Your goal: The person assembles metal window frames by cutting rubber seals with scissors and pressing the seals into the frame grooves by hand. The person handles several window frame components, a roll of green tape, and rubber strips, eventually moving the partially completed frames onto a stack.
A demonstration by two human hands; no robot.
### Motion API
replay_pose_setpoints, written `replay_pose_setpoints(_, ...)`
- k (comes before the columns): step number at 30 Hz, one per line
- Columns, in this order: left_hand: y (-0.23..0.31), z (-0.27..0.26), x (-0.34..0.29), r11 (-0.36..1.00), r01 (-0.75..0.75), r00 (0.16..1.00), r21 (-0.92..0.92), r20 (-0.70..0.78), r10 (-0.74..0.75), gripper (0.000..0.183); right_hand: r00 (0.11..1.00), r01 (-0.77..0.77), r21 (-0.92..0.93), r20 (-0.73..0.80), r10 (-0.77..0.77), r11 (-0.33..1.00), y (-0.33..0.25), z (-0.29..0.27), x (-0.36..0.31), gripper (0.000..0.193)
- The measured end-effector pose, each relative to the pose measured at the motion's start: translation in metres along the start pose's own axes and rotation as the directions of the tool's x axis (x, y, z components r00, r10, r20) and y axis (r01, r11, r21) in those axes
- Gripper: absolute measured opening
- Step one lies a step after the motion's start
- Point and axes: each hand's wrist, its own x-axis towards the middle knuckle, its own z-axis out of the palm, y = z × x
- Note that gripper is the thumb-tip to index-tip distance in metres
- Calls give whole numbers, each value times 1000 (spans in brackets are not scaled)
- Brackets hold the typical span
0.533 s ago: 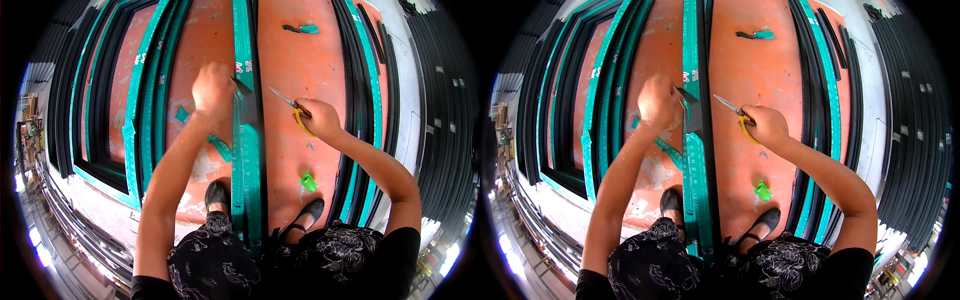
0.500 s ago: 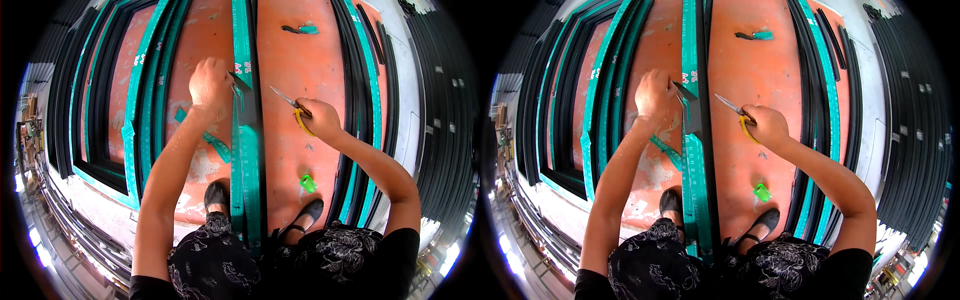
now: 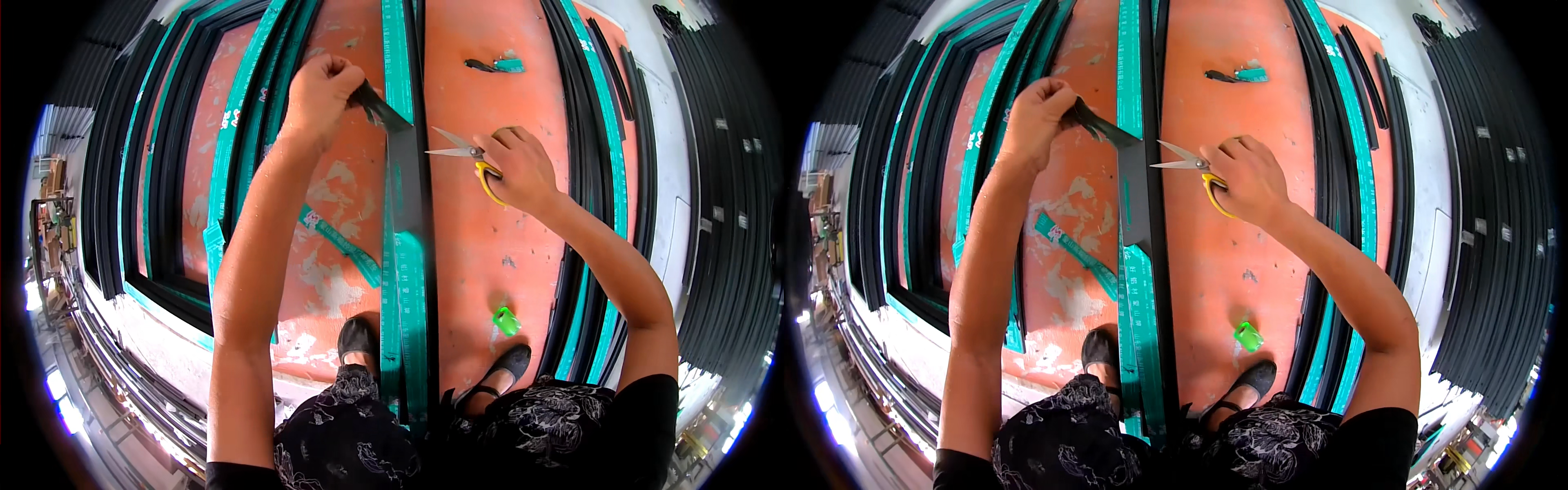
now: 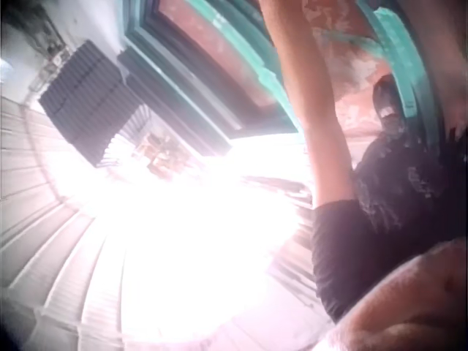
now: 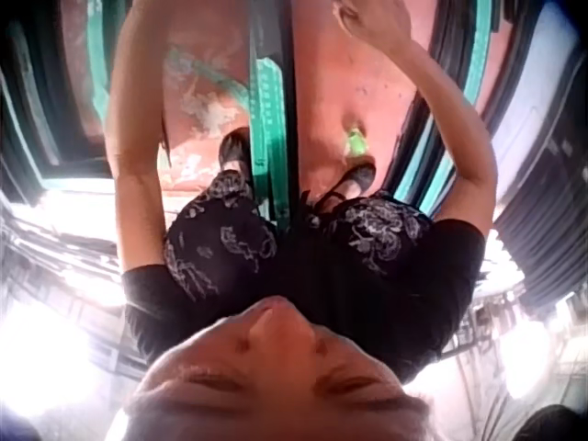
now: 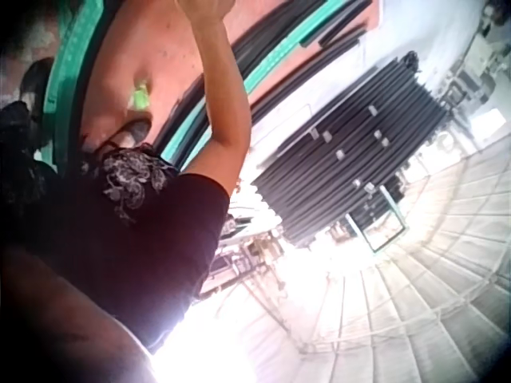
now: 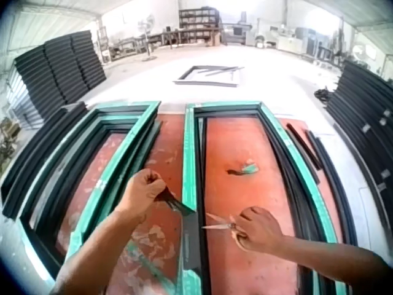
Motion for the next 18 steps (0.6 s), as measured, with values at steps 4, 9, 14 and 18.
replay_pose_setpoints(4,11,2,7,998,-55,998,39,-19,56,9,984,100,-144,-132,-119,985,11,20,31,29)
replay_pose_setpoints(9,10,2,0,996,-58,998,66,-22,59,11,980,167,-102,-92,-177,981,24,47,68,25)
replay_pose_setpoints(14,14,4,-6,997,-70,997,24,-28,71,11,953,279,-11,128,-276,960,24,62,72,9)
replay_pose_setpoints(18,75,-27,-21,962,-266,957,-68,-140,254,12,939,319,-19,145,-313,948,7,55,61,17)
